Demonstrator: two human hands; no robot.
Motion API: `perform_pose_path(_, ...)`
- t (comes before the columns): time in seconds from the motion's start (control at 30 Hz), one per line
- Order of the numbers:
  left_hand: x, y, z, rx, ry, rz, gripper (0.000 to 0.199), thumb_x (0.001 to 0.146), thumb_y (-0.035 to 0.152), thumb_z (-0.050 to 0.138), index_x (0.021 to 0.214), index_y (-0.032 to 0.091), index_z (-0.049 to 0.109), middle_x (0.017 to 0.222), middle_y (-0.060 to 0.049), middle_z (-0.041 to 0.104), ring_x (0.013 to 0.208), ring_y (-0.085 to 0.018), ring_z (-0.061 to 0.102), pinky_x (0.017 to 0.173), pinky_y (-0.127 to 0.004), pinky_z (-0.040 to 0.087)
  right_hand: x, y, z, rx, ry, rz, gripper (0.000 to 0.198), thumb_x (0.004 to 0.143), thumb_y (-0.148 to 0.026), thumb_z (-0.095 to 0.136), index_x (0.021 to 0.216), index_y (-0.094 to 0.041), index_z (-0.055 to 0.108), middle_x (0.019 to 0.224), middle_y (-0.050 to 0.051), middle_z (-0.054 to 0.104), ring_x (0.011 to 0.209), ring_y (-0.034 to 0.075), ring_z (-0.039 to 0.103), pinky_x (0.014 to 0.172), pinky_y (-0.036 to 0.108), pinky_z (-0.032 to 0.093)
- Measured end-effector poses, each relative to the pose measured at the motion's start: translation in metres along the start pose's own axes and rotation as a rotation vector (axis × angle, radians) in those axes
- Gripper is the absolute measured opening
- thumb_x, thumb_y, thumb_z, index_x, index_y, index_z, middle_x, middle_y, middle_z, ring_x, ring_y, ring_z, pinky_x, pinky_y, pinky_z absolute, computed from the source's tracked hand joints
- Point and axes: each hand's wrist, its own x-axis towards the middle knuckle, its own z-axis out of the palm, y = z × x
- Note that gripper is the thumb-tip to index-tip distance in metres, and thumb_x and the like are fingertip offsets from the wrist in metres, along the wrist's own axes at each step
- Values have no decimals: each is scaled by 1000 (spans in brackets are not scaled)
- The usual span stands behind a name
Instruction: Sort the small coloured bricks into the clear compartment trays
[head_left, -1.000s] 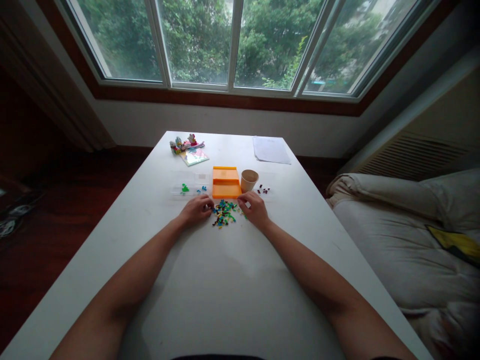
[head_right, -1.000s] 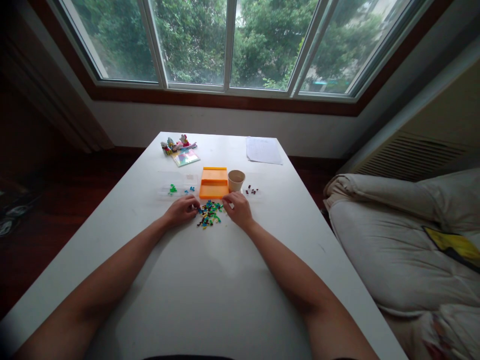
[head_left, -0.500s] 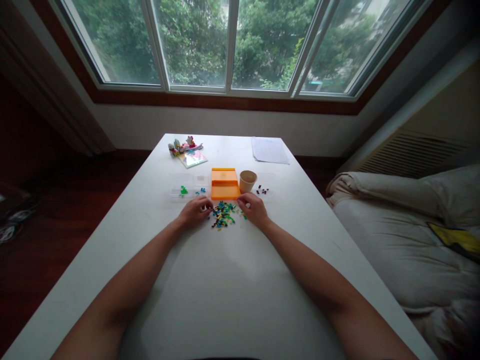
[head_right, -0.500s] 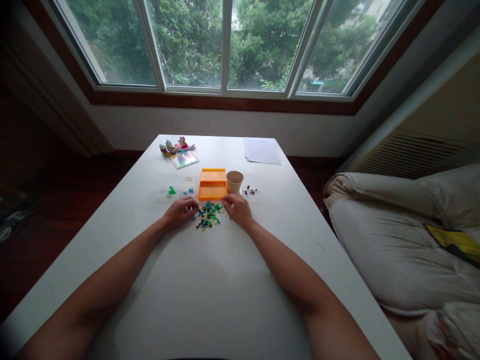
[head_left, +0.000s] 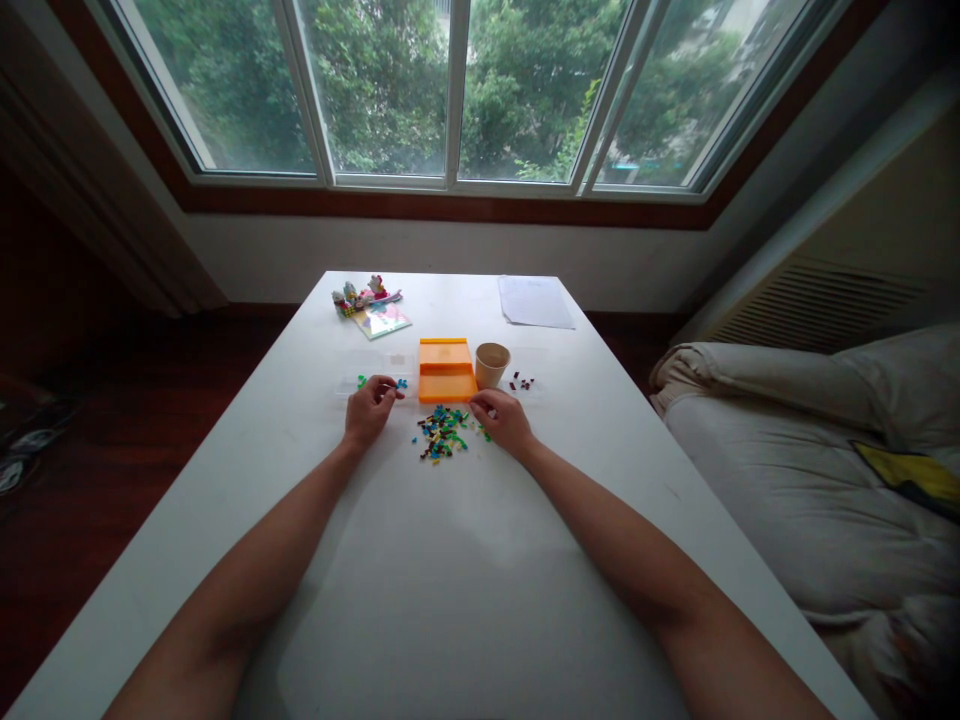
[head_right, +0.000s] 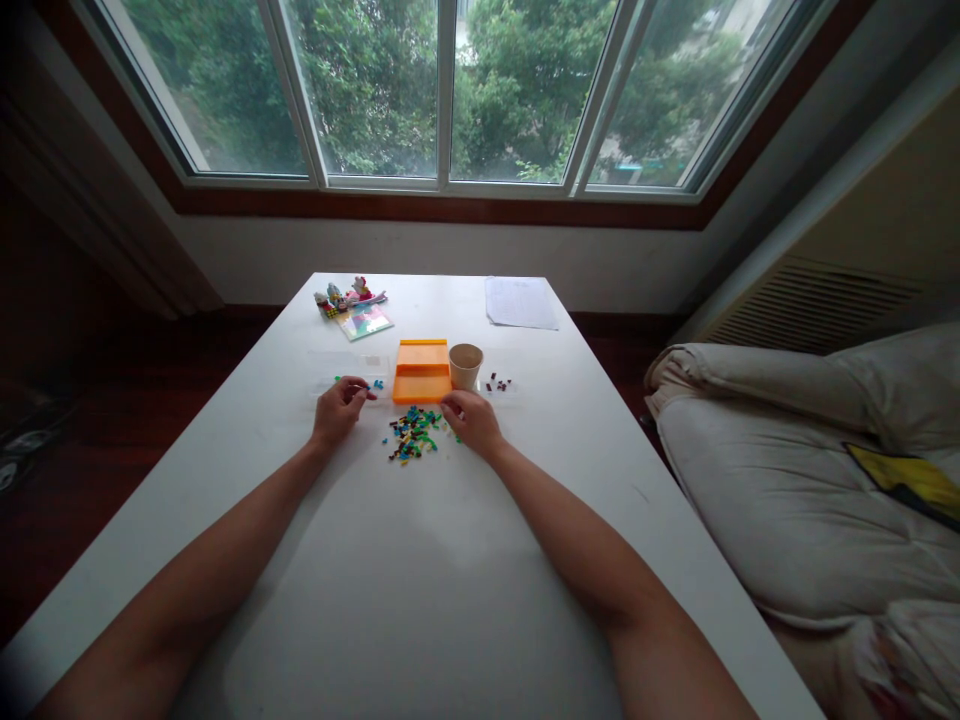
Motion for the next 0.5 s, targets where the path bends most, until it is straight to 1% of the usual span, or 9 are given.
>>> perform_pose_path(0.07, 1, -2, 1, -55, 7, -32, 24, 88, 38, 57, 102, 20, 62, 90, -4, 77, 47, -9, 53, 48, -21, 42, 0, 0, 0, 9, -5, -3, 12, 91, -26, 58, 87, -20, 68, 79, 2, 66, 71, 15, 57, 66, 26, 43)
perform_pose_path(0.13, 1, -4, 1, -108, 9, -56, 27, 88, 39, 57, 107, 20, 62, 95, -5, 77, 48, -9, 54, 48, -21, 46, 0, -1, 0, 17, -8, -4, 12, 91, -26, 58, 86, -20, 68, 79, 2, 66, 70, 15, 57, 66, 26, 43)
perform_pose_path(0.23, 3, -6, 1, -145, 21, -76, 36, 89, 38, 55, 121, 21, 59, 110, -7, 76, 49, -8, 57, 51, -23, 51, 0, -1, -1, 21, -6, -4, 12, 91, -26, 58, 87, -20, 68, 79, 3, 66, 70, 15, 56, 66, 26, 43)
perform_pose_path(0.3, 3, -6, 1, -131, 30, -83, 41, 90, 36, 55, 128, 21, 57, 114, -8, 75, 49, -7, 58, 51, -23, 52, 0, -1, -1, 19, -6, -5, 13, 91, -27, 58, 88, -20, 68, 80, 2, 66, 70, 15, 56, 66, 26, 43)
perform_pose_path(0.5, 0, -4, 1, -30, -3, -35, 38, 91, 33, 52, 127, 23, 59, 108, -5, 76, 54, -9, 60, 54, -23, 52, 0, -1, -1, 3, -15, 5, 13, 92, -27, 58, 88, -20, 68, 80, 3, 66, 71, 15, 56, 66, 26, 44)
